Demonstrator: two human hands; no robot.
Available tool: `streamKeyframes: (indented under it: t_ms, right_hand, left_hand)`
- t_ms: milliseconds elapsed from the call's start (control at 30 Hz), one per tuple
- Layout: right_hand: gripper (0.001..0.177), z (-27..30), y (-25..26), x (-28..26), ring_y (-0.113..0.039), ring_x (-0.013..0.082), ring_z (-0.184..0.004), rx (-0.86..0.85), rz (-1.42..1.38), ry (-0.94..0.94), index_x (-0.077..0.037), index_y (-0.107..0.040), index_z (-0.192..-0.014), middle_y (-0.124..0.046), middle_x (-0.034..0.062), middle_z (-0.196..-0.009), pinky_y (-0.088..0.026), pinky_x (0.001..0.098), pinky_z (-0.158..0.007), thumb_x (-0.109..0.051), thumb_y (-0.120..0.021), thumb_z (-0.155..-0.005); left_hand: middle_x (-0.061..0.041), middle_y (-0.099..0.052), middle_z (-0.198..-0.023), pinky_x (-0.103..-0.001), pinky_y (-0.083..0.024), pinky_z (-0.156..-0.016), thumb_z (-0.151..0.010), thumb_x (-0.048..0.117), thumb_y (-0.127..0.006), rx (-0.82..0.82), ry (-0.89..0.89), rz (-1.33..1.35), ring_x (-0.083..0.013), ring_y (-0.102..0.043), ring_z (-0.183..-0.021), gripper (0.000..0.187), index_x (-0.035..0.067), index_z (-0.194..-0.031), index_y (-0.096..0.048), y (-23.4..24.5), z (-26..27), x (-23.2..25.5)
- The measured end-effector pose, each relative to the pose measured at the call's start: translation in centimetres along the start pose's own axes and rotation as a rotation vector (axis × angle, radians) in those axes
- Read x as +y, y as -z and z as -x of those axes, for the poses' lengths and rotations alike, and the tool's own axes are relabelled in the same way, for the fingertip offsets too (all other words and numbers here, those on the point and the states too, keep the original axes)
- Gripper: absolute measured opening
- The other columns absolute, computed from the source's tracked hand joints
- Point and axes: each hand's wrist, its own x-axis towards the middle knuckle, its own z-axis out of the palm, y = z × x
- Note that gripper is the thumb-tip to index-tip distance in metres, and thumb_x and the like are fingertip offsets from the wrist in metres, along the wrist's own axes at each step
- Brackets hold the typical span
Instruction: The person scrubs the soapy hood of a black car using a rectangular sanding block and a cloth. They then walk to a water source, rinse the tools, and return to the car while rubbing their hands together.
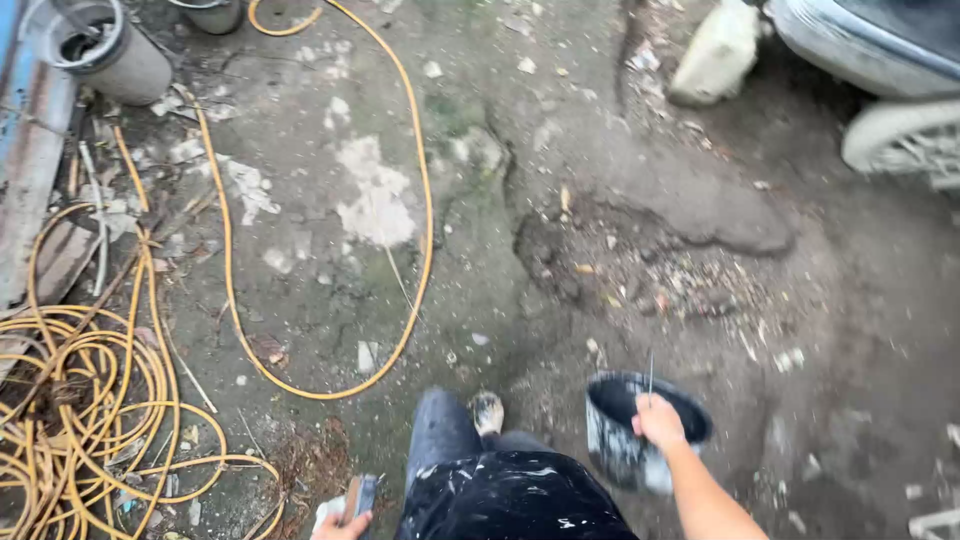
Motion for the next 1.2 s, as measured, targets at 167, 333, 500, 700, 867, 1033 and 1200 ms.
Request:
streamKeyframes:
  t_ms: [167, 333, 500, 700, 867, 1033, 1200]
  right_hand:
    - [0.037, -12.8, 10.9, -30.3, -0.067, 0.0176, -0.065, 0.088, -0.29, 0.169, -0.006, -0.063, -0.125, -0.073, 0.012, -0.072, -0.051, 0.031, -0.068, -0.035, -0.052, -0.105]
    - [0.033, -24.5, 16.9, -55.8, -0.064, 0.0135, -0.073, 0.095, -0.499, 0.458, -0.005, -0.065, -0.127, -0.071, 0.0066, -0.078, -0.049, 0.027, -0.069, -0.027, -0.05, -0.108]
    - [0.028, -30.1, 23.9, -75.9, -0.066, 0.0145, -0.078, 0.031, -0.935, 0.616, -0.001, -0.063, -0.13, -0.067, 0.0051, -0.088, -0.053, 0.0296, -0.073, -0.012, -0.057, -0.105]
    - [0.028, -43.3, 26.6, -103.0, -0.066, 0.0159, -0.074, -0.256, -1.255, 0.579, 0.001, -0.062, -0.129, -0.068, 0.0067, -0.093, -0.059, 0.0331, -0.072, -0.01, -0.057, -0.104]
    - [0.028, -55.6, 23.4, -124.9, -0.051, 0.0099, -0.06, -0.441, -1.002, 0.579, -0.003, -0.065, -0.125, -0.056, -0.0016, -0.079, -0.051, 0.0281, -0.057, -0.01, -0.059, -0.098]
    - [0.016, -66.2, 20.3, -137.1, -0.057, 0.0081, -0.073, -0.69, -0.789, 0.556, -0.001, -0.061, -0.112, -0.061, -0.0019, -0.086, -0.05, 0.0242, -0.065, -0.003, -0.063, -0.097]
    - [0.016, -74.3, 18.3, -154.9, -0.059, 0.0102, -0.07, -0.824, -0.576, 0.574, -0.002, -0.06, -0.111, -0.063, 0.0003, -0.082, -0.052, 0.0263, -0.064, -0.009, -0.064, -0.098]
  left_hand:
    - [-0.02, -0.072, -0.125, -0.039, -0.053, -0.105, -0.064, 0.065, -0.084, -0.087, 0.222, -0.122, -0.0321, -0.069, -0.122, 0.088, 0.005, -0.128, -0.069, 4.7, -12.1, 15.3]
    - [-0.018, -0.074, -0.121, -0.041, -0.055, -0.101, -0.065, 0.058, -0.081, -0.097, 0.174, -0.067, -0.0318, -0.07, -0.117, 0.077, 0.009, -0.123, -0.073, 13.7, -28.6, 34.3]
    - [-0.024, -0.065, -0.131, -0.042, -0.052, -0.104, -0.069, 0.058, -0.084, -0.103, 0.132, -0.166, -0.0355, -0.064, -0.124, 0.077, 0.011, -0.128, -0.068, 24.8, -40.8, 55.3]
    - [-0.025, -0.059, -0.132, -0.043, -0.051, -0.103, -0.067, 0.055, -0.083, -0.024, -0.01, -0.001, -0.0372, -0.062, -0.121, 0.073, 0.012, -0.124, -0.07, 33.7, -58.1, 78.5]
    - [-0.024, -0.061, -0.131, -0.043, -0.053, -0.1, -0.068, 0.055, -0.081, 0.139, -0.017, 0.168, -0.0375, -0.064, -0.118, 0.075, 0.011, -0.127, -0.068, 41.0, -71.1, 95.3]
    - [-0.021, -0.059, -0.131, -0.043, -0.051, -0.1, -0.07, 0.051, -0.084, 0.131, 0.136, 0.129, -0.0365, -0.062, -0.119, 0.07, 0.01, -0.125, -0.068, 48.9, -78.6, 101.3]
    - [-0.02, -0.058, -0.127, -0.042, -0.051, -0.099, -0.069, 0.052, -0.085, 0.228, 0.277, 0.274, -0.0363, -0.061, -0.117, 0.073, 0.011, -0.127, -0.067, 56.1, -88.6, 105.0]
